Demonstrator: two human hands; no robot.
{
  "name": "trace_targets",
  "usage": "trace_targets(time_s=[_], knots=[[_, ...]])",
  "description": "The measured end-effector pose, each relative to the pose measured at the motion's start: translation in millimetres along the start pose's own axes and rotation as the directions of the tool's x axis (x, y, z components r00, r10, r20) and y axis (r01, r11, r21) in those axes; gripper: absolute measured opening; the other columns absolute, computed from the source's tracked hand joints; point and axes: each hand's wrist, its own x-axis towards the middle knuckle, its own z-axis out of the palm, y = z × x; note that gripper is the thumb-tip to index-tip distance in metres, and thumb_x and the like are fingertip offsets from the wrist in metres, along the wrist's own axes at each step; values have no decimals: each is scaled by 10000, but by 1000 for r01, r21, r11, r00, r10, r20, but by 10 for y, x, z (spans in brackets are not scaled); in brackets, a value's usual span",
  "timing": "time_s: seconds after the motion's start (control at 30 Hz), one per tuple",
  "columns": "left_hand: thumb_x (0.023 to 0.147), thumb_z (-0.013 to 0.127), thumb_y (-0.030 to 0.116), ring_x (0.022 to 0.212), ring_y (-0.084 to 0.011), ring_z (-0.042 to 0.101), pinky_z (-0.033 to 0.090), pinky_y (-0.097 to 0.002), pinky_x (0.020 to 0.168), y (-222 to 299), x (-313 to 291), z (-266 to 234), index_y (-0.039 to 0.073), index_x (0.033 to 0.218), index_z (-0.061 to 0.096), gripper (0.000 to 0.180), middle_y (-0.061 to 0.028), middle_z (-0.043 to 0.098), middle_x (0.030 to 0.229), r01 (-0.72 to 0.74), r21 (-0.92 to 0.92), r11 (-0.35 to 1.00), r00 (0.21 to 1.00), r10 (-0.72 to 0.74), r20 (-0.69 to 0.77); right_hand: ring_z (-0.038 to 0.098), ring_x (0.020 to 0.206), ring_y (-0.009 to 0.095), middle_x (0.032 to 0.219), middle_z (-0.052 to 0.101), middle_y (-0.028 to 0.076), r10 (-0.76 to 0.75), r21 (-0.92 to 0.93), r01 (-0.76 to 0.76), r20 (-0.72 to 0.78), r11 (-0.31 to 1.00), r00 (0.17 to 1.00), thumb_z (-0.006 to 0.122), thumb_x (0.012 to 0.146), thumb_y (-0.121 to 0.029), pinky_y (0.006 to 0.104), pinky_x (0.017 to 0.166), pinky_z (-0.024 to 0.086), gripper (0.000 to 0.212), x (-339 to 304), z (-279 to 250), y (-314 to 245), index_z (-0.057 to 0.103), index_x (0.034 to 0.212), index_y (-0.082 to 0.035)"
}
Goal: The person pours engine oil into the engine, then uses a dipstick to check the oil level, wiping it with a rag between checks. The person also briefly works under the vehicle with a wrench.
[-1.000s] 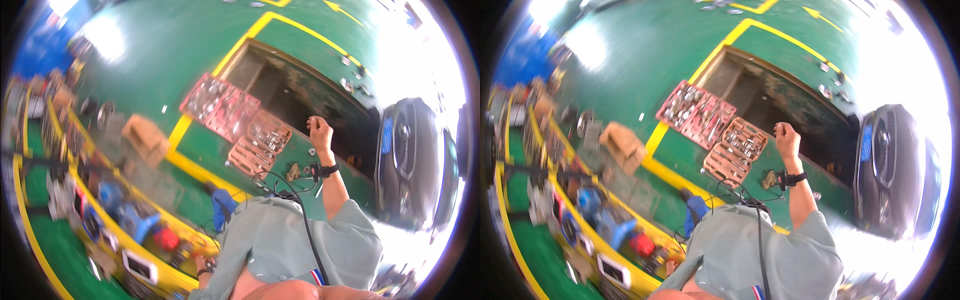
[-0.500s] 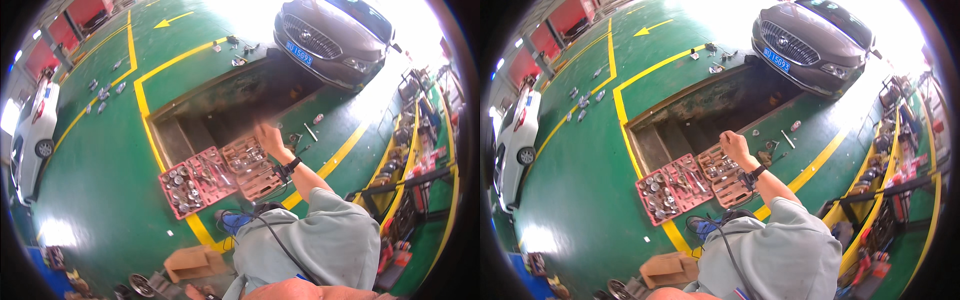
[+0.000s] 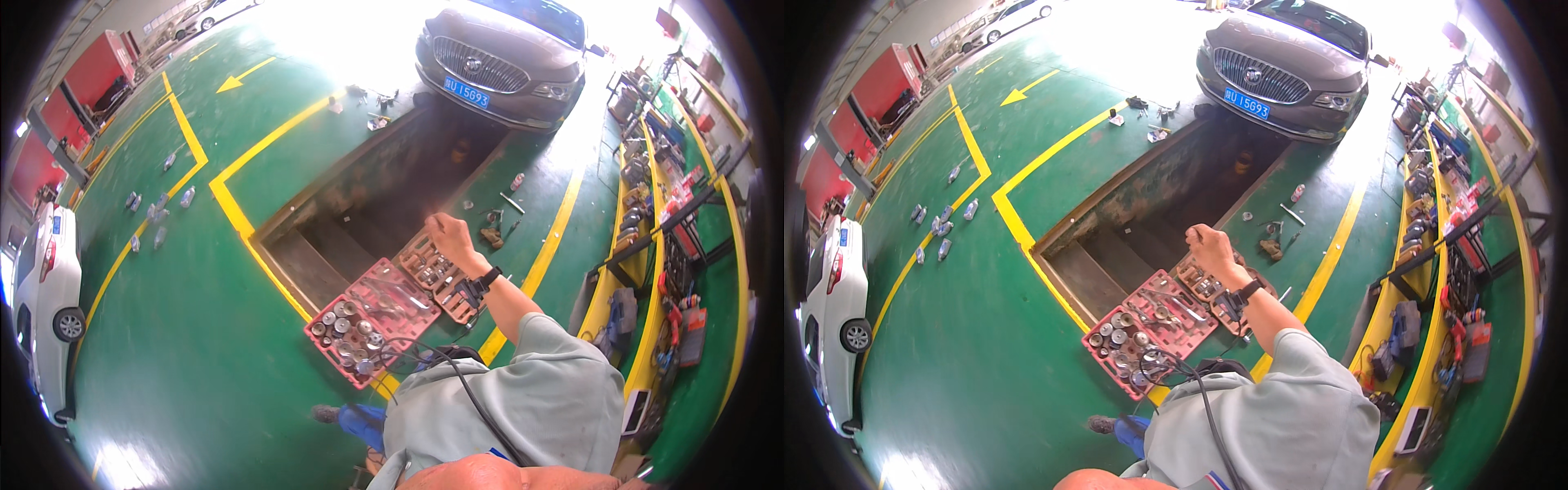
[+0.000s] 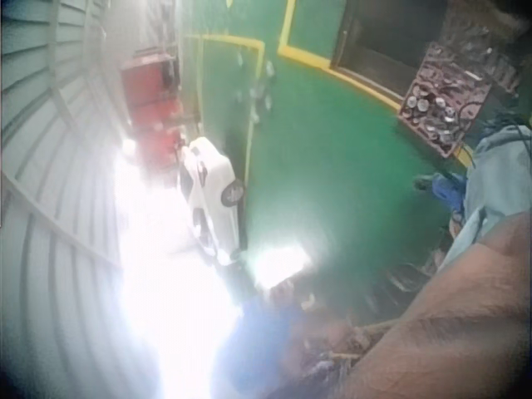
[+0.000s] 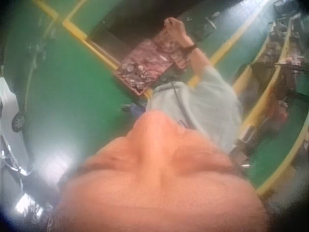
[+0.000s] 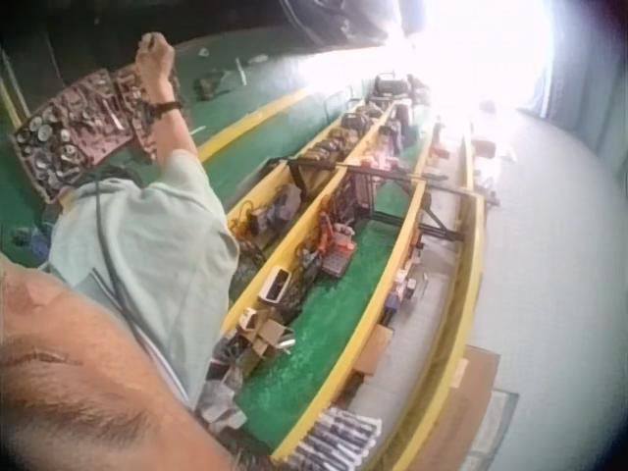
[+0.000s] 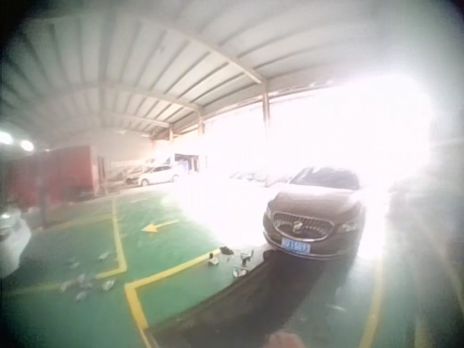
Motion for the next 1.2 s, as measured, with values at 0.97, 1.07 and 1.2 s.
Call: trace_targets(time_s=[0.97,1.07,1.2], knots=[[802,634,276,797,-328,635,494,-470,700,5273,3526,-3007,106,778,700,183,-153,688,862,-171,353,920,981,124,153,735,696,194,769,747,102,252,69,-244,-349,967,903,551,1006,-232,342,656,580,292,-746,4061,-2703,732,965,-8],[726,697,240,796,-335,651,507,-460,700,5691,3837,-3368,118,709,718,125,-150,696,846,-593,762,261,794,348,498,714,650,183,740,732,95,217,64,-208,-349,976,912,548,1012,-229,337,627,570,291,-373,4487,-2792,723,944,-6],[724,728,208,743,-307,650,505,-446,660,6243,4422,-3521,100,642,656,154,-94,650,728,-490,792,-364,669,426,610,711,644,183,747,737,88,211,6,-226,-378,974,901,560,1016,-233,337,627,567,283,36,4666,-3217,731,954,-16]])
